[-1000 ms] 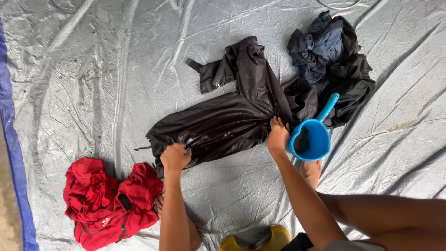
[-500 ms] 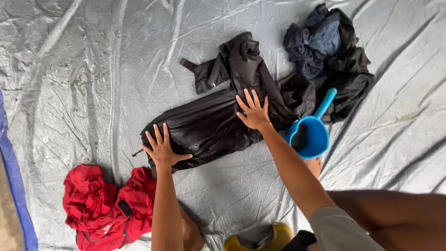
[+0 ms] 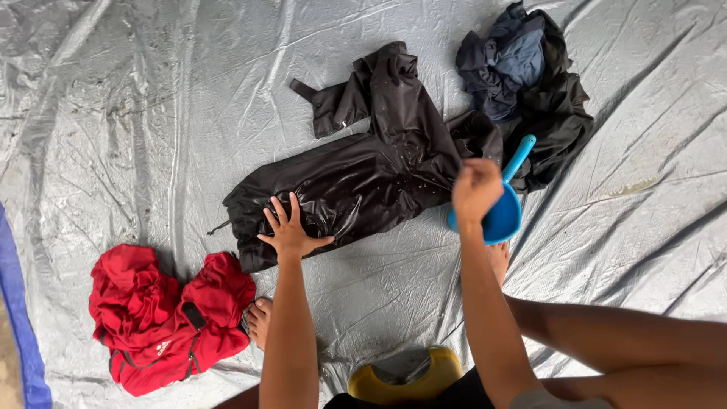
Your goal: The person washes a black jacket by hand on a tarp. They use a blue scoop to apply soapy water and scrub the jacket with a brush, focusing on different sections of the garment.
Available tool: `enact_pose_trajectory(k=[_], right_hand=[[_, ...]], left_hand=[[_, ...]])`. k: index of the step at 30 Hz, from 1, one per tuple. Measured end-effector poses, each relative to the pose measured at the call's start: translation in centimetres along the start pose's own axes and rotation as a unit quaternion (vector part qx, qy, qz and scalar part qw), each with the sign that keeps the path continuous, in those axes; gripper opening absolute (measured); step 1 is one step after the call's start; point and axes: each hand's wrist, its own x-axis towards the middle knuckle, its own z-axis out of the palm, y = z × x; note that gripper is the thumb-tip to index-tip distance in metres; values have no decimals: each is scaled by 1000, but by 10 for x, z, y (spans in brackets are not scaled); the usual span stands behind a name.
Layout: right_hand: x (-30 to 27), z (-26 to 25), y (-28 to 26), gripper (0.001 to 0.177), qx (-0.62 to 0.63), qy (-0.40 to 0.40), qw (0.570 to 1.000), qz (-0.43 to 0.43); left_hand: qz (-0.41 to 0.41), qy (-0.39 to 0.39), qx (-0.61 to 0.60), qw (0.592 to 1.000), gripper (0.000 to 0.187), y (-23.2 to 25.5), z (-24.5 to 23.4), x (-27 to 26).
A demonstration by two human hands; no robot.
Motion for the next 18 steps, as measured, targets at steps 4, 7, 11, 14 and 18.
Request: enact_pose_trajectory(k=[4,7,11,14,18], right_hand=[[-17,-37,26,19,-195,-134,951,198],[-13,-37,64,75,-168,-327,896,250],[-16,-13,81,104,-251,-356,866,244],[-20,-7,93,76,-218,-281,912,203],[-18,-18,101,61,-190,-276,919,209]], left_hand=[[59,-73,-2,996,157,-28,-14,7],[68,-60,31,995,156,-31,-11,2],[38,-24,92,995,156,-11,-5,-8],[53,-6,102,993,156,-11,-10,-7],[38,-3,112,993,161,-7,-3,-9]])
